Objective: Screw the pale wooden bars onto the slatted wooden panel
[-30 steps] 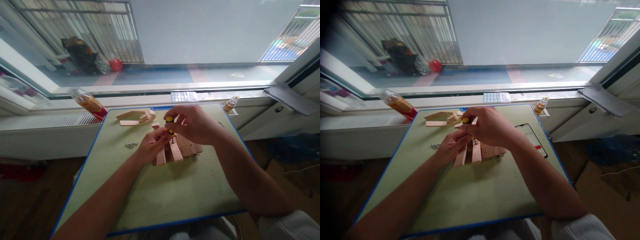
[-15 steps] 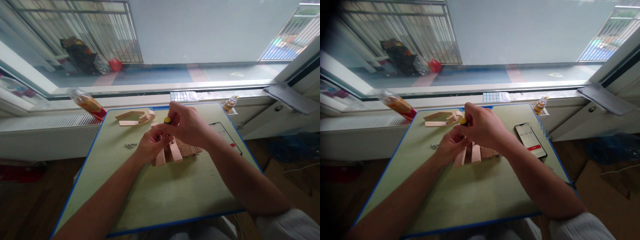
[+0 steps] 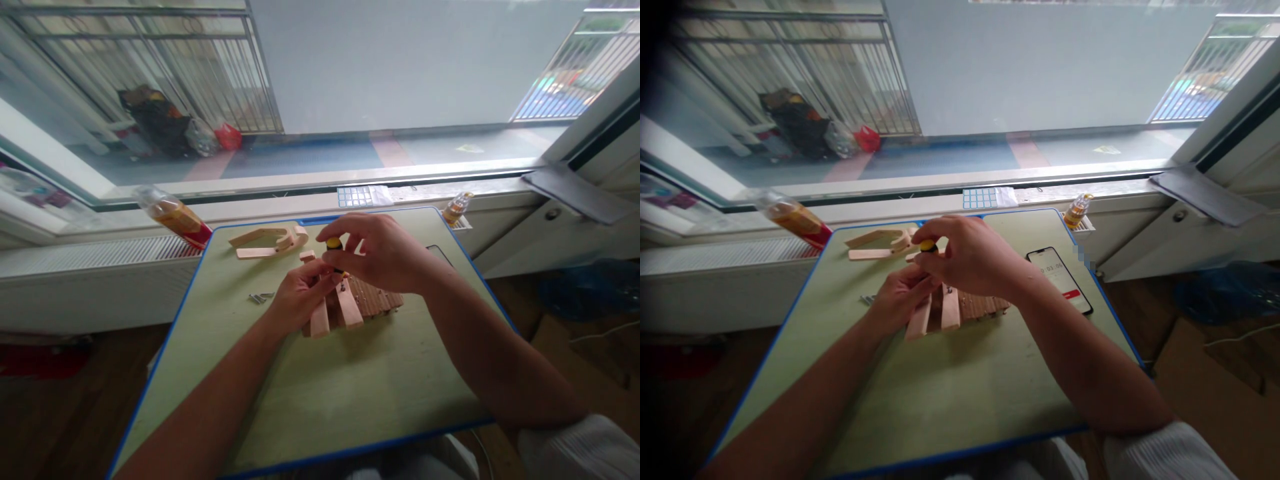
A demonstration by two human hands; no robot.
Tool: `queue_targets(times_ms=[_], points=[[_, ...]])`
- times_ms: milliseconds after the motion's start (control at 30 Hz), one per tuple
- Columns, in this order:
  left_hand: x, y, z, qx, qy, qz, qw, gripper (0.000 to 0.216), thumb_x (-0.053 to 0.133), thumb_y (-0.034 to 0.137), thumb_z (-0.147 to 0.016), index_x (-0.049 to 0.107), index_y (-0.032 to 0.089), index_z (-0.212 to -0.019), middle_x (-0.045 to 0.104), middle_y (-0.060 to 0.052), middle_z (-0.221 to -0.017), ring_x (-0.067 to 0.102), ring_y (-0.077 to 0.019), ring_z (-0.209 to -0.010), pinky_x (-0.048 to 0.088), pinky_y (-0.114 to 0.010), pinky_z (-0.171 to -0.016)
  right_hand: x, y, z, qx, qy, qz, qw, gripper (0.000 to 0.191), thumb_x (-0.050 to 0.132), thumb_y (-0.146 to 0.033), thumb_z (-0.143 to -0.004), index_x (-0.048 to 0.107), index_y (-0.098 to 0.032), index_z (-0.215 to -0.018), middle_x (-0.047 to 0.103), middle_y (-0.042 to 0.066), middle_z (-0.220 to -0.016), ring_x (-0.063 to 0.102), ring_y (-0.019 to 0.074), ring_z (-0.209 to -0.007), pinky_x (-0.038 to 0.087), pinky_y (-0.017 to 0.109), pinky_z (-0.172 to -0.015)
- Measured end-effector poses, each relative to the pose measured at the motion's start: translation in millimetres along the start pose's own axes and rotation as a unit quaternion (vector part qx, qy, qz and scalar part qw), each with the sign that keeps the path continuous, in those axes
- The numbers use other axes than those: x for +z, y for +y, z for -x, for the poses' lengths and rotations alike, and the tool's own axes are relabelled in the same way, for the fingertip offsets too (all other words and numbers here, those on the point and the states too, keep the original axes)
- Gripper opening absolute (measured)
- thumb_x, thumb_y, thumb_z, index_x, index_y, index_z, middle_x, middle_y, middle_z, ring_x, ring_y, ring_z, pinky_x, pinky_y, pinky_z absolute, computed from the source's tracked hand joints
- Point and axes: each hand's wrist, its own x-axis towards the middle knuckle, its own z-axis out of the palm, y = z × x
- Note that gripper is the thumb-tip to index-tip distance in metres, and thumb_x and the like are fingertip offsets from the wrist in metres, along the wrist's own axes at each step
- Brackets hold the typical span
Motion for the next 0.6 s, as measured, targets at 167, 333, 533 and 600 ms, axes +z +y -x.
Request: queue_targets(times_ms=[167,333,533,600], points=[[1.4,3.4,0.5,-0.003,-0.001,0.007,1.000,0.045,0.082,0.055,-0.091,0.083,0.020,-0.117,0.080,-0.009,-0.108,0.072,-0.0238,-0.100,0.056,-0.031,-0.086,-1.6,-2.8,1.3,-0.008,0.002,0.027,1.000,0.027,0.069,-0.027,-0.091,0.085,-0.021,-0.112,0.083,0.002,-0.098,0.071,0.0151,-0.079,0.047,0.030,-0.071],[0.0,1.3,0.4,-0.005,-0.016,0.029,0.999,0.041,0.081,0.054,-0.092,0.083,0.019,-0.114,0.080,-0.009,-0.106,0.069,-0.0220,-0.094,0.054,-0.029,-0.078,1.6,-4.4,1.2,0.006,0.002,0.016,1.000,0.017,0.070,-0.031,-0.092,0.082,-0.021,-0.100,0.080,0.001,-0.092,0.069,0.0153,-0.077,0.045,0.030,-0.069],[0.7,-1.4,1.3,-0.008,0.007,0.039,0.999,0.040,0.086,0.052,-0.087,0.082,0.017,-0.104,0.076,-0.008,-0.096,0.069,-0.0223,-0.091,0.055,-0.029,-0.078,9.2,-3.0,-1.7,0.031,0.036,0.039,0.998,0.013,0.074,-0.036,-0.090,0.075,-0.024,-0.093,0.077,0.000,-0.087,0.066,0.0166,-0.077,0.042,0.032,-0.068],[2.3,-1.7,0.8,-0.002,0.003,0.059,0.998,0.041,0.088,0.048,-0.086,0.080,0.018,-0.112,0.076,-0.008,-0.102,0.070,-0.0219,-0.095,0.057,-0.030,-0.082,10.1,-2.4,-2.4,0.038,0.051,0.050,0.997,0.017,0.075,-0.040,-0.089,0.071,-0.023,-0.089,0.075,0.000,-0.085,0.064,0.0164,-0.075,0.040,0.032,-0.068]])
